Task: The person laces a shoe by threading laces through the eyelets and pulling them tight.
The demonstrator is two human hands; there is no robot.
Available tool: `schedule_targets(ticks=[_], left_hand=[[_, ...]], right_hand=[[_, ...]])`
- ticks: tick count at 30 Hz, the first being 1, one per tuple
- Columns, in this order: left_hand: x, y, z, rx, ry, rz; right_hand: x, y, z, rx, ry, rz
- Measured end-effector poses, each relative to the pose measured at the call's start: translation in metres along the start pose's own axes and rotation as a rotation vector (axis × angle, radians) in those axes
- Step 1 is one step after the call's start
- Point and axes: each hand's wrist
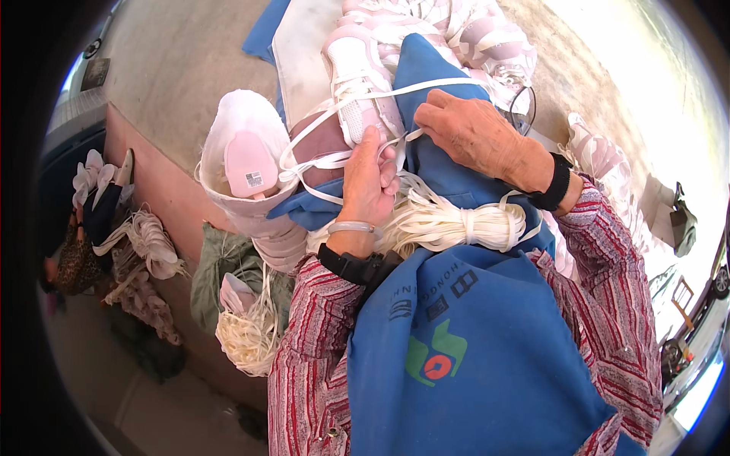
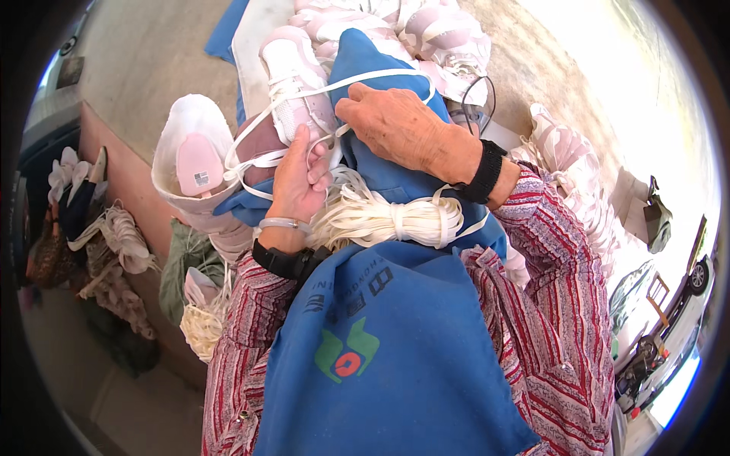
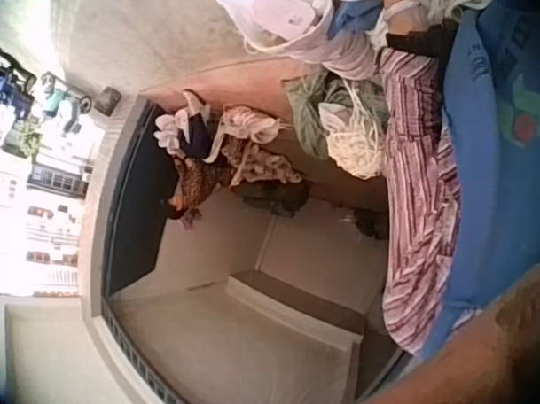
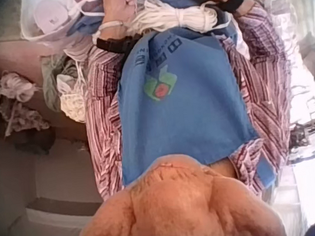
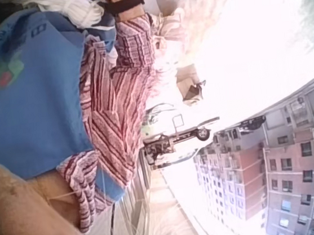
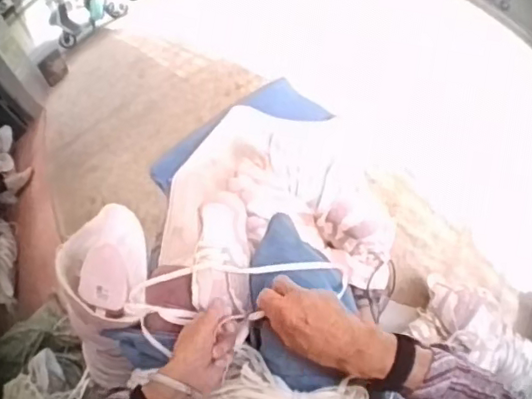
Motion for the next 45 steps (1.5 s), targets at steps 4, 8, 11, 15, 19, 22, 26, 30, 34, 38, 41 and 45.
schedule_targets(ticks=[4, 8, 11, 15, 19, 22, 26, 30, 34, 38, 41, 45], left_hand=[[-0.002, 0.006, -0.02, -0.083, -0.135, 0.038], [-0.001, 0.007, -0.016, -0.064, -0.061, 0.017], [-0.011, 0.007, -0.025, -0.055, -0.141, -0.017], [-0.044, 0.02, -0.032, 0.257, -0.156, -0.087], [-0.055, 0.039, -0.05, 0.421, -0.167, 0.143], [-0.049, 0.051, -0.042, 0.571, 0.031, 0.454], [-0.037, 0.065, -0.035, 0.772, 0.129, 0.402], [-0.019, 0.071, -0.044, 0.984, 0.225, 0.515], [-0.011, 0.073, -0.045, 1.086, 0.295, 0.666], [-0.012, 0.077, -0.04, 0.999, 0.313, 0.642], [-0.01, 0.079, -0.04, 1.002, 0.327, 0.624], [-0.007, 0.081, -0.039, 1.032, 0.325, 0.726]], right_hand=[[-0.012, 0.006, -0.019, -0.127, -0.111, 0.103], [-0.02, 0.013, -0.018, -0.12, -0.097, 0.084], [-0.008, -0.002, -0.014, -0.071, -0.005, 0.138], [-0.004, 0.0, -0.006, -0.097, -0.069, 0.021], [0.008, -0.002, -0.001, -0.092, -0.062, 0.075], [0.011, -0.003, 0.002, -0.077, -0.057, 0.037], [0.006, 0.002, -0.003, -0.039, -0.124, 0.01], [0.008, 0.006, -0.005, 0.044, -0.121, 0.006], [0.016, 0.005, -0.003, 0.06, -0.089, 0.092], [0.044, 0.013, -0.002, 0.12, 0.261, 0.022], [0.059, 0.025, 0.004, 0.097, 0.176, 0.113], [0.072, 0.022, -0.006, 0.261, -0.143, 0.291]])
Point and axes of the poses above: each hand's wrist, its own x-axis towards the middle knuckle, its own z-axis out of the palm, y = z × x, and after that the axes turned 12 degrees about -z, right-handed
